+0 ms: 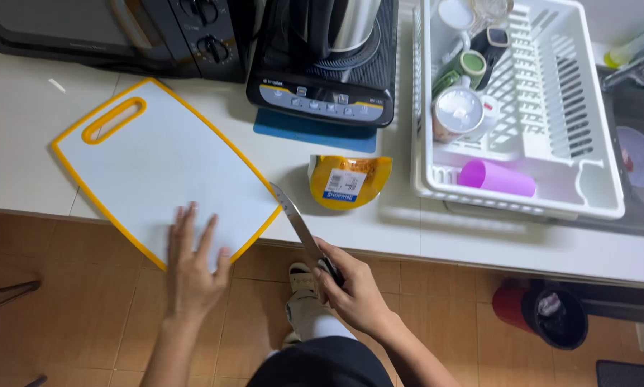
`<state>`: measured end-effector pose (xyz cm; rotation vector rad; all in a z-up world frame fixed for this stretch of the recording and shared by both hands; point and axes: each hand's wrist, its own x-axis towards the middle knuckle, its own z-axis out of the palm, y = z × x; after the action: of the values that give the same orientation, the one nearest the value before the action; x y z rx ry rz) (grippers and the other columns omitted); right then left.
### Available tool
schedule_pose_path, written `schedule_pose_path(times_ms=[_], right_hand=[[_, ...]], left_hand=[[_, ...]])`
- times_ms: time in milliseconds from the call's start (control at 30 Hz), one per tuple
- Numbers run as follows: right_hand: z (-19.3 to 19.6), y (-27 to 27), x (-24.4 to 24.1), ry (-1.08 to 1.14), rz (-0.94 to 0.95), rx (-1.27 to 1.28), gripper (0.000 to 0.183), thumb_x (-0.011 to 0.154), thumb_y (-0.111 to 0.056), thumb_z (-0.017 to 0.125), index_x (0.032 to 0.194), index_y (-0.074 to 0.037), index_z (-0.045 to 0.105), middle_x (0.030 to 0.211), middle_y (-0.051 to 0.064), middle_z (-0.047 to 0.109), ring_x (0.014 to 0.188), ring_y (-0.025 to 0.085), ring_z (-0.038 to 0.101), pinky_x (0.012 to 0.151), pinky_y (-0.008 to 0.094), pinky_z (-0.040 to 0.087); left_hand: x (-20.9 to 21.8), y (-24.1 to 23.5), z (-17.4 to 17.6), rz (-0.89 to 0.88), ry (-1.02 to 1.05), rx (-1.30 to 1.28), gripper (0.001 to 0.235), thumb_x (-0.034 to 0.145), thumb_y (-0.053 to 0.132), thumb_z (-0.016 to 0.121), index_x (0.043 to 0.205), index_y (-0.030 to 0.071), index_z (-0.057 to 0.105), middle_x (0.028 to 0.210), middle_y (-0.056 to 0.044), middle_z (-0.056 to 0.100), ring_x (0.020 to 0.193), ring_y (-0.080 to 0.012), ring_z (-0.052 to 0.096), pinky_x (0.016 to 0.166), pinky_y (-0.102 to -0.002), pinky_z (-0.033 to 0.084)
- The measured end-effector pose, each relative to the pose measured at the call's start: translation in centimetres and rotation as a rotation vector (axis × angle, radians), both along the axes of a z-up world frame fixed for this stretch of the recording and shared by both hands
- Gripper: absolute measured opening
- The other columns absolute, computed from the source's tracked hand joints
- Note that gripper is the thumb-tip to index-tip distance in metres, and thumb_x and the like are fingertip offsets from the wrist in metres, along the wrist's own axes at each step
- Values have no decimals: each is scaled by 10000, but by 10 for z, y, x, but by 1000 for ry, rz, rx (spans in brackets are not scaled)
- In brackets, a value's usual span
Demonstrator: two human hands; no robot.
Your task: The person unwraps a pumpkin slice, cuts it in half, and then uses a knife to scoop out the seeds and stringy pulp. They proceed to peel the skin off the pumpkin pieces and cut them into smaller chunks on a cutting board.
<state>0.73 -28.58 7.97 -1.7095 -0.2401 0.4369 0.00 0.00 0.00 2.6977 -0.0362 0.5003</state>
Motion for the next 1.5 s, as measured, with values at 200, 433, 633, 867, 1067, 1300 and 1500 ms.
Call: schedule_pose_path(times_ms=[200, 433, 633, 867, 1067, 1300, 1500], right_hand=[[-9, -46, 40, -75, -219, -80, 501, 935, -22, 632, 1431, -28, 562, 656, 20, 576, 550, 73, 579, 510, 248, 483], [-19, -79, 83, -406, -459, -284, 483, 928, 3, 649, 1403, -9, 561, 760, 29, 652, 639, 73, 628, 584, 232, 531], [-50, -76, 105, -615, -612, -253, 470, 982, 4, 609, 1440, 7, 504, 896, 49, 704, 712, 83, 649, 643, 248, 547], [-53, -41, 119, -263, -819, -196, 440, 1025, -140, 549, 1441, -2, 508, 761, 59, 669, 578, 98, 570, 515, 260, 484], [-47, 5, 89, -339, -877, 81, 350, 1058, -126, 527, 1384, 2, 529, 737, 44, 618, 595, 82, 573, 509, 237, 472], [-22, 124, 88, -361, -679, 86, 395, 1051, -98, 542, 1436, -13, 524, 784, 47, 659, 632, 67, 581, 551, 225, 489], [-3, 197, 98, -180, -436, -291, 500, 988, -83, 591, 1478, -44, 499, 704, 85, 698, 562, 92, 616, 534, 243, 515]], left_hand=[[34, -46, -39, -38, 152, 107, 688, 1026, 424, 425, 1555, -8, 341, 1672, -163, 263, 1569, -313, 199, 1278, -492, 154], [87, -86, -39, -8, 277, -136, 751, 1074, 449, 449, 1548, -108, 278, 1689, -276, 53, 1585, -401, -1, 1248, -584, 22], [123, -119, 17, -106, 329, -210, 970, 890, 551, 610, 1542, -53, 220, 1630, -303, -32, 1495, -488, -84, 1169, -618, -23], [162, -136, 1, -301, 365, -797, 948, 930, 521, 650, 1581, -24, 227, 1538, -308, 385, 1422, -419, 396, 1134, -482, 387], [157, -79, 58, -442, 278, -900, 751, 892, 458, 730, 1481, 99, 433, 1319, -218, 664, 1218, -339, 670, 980, -423, 564], [130, 36, 48, -394, 57, -796, 483, 842, 339, 823, 1185, 118, 564, 1499, -184, 388, 1359, -346, 494, 983, -452, 521], [115, 109, 31, -233, -148, -698, 363, 865, 235, 812, 1137, 91, 619, 1532, -203, 427, 1405, -406, 467, 1072, -494, 473]])
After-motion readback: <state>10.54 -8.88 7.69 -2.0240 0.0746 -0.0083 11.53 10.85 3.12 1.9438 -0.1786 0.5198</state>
